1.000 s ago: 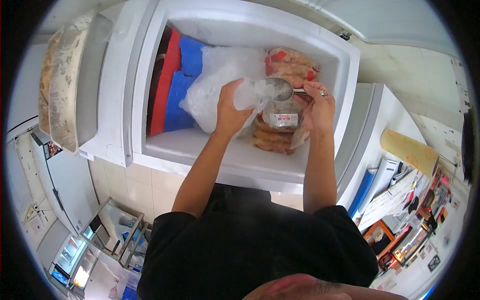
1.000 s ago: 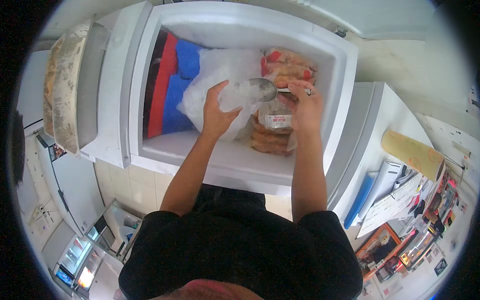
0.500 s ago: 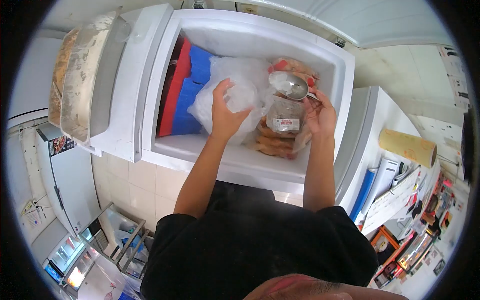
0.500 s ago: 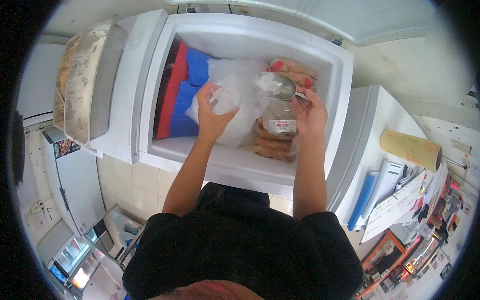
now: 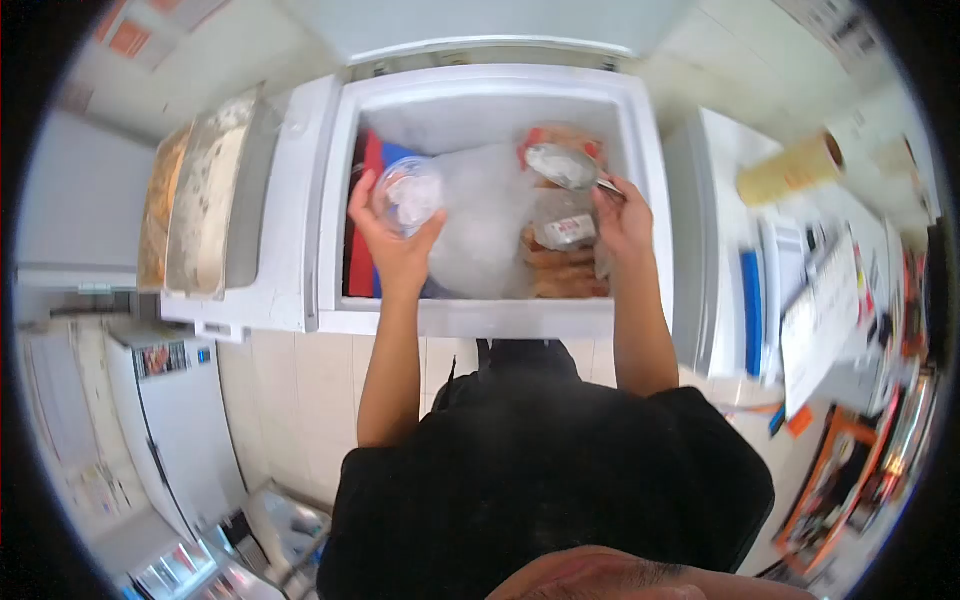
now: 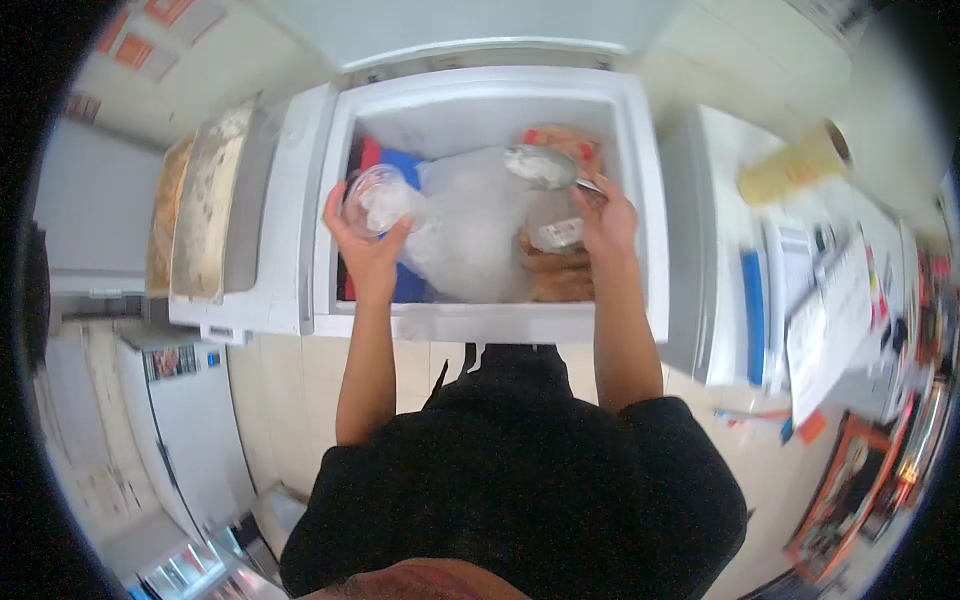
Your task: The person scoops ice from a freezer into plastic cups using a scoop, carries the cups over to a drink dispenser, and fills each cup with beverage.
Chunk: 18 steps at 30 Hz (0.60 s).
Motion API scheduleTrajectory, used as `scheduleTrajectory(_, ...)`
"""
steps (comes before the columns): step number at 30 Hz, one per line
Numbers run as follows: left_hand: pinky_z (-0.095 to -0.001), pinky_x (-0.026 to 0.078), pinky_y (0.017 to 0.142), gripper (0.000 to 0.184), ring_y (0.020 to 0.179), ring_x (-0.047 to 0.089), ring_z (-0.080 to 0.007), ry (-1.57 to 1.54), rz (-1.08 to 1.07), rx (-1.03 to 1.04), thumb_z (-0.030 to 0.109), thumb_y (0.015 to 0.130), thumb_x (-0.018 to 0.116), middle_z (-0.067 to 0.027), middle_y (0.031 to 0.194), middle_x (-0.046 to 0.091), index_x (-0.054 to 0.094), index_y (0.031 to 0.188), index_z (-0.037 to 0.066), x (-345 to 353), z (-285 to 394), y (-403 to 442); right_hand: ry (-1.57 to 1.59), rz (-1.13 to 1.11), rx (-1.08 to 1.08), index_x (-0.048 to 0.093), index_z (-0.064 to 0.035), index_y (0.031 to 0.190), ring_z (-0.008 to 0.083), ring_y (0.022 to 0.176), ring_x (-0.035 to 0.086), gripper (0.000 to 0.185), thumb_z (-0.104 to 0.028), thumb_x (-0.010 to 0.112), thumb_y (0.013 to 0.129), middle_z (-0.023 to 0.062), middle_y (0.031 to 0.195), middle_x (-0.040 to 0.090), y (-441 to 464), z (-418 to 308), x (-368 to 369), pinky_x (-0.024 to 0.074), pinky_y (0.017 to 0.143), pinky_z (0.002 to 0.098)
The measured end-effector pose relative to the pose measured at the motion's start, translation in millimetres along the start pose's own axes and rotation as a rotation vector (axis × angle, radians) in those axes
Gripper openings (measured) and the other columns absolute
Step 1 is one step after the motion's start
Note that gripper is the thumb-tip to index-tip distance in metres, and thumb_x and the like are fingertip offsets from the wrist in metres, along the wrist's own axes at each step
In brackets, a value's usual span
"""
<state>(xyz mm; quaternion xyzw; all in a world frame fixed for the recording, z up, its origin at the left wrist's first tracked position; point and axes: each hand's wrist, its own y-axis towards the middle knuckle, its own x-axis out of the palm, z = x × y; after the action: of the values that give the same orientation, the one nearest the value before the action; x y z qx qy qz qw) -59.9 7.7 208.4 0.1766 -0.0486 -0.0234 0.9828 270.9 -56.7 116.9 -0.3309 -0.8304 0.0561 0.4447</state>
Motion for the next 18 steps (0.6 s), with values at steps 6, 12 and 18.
scheduleTrajectory(6, -0.0433, 0.034, 0.117, 0.101, 0.135, 0.046, -0.03, 0.019, -0.163, 0.028, -0.003, 0.072, 0.084, -0.0202, 0.144, 0.046, 0.024, 0.153, 0.005, 4.5, 51.7, -71.6, 0.138, 0.045, -0.083, 0.06, 0.0092, 0.112, 0.0283, 0.095, 0.07, 0.022, -0.008, 0.056, 0.099, 0.0224, 0.108, 0.07, -110.5, -30.3, -46.5, 0.0623, 0.088, 0.0384)
scheduleTrajectory(12, -0.0437, 0.033, 0.118, 0.102, 0.134, 0.047, -0.0312, -0.038, -0.447, 0.025, 0.002, 0.074, 0.086, -0.0213, 0.145, 0.046, 0.023, 0.153, 0.004, 82.7, 70.1, -129.5, 0.152, 0.301, -0.238, 0.057, 0.0117, 0.114, 0.0301, 0.097, 0.07, 0.024, -0.008, 0.055, 0.1, 0.0253, 0.112, 0.068, -255.7, -72.7, -124.0, 0.0616, 0.091, 0.0382)
scheduleTrajectory(18, -0.0459, 0.036, 0.114, 0.106, 0.13, 0.048, -0.032, -0.057, -0.698, 0.173, 0.003, 0.068, 0.089, -0.0184, 0.135, 0.051, 0.027, 0.153, 0.008, 240.3, 68.5, -185.7, 0.248, 0.568, -0.438, 0.055, 0.0122, 0.116, 0.0338, 0.107, 0.067, 0.026, -0.008, 0.057, 0.099, 0.0272, 0.119, 0.065, -375.8, -123.8, -238.0, 0.0588, 0.098, 0.0399)
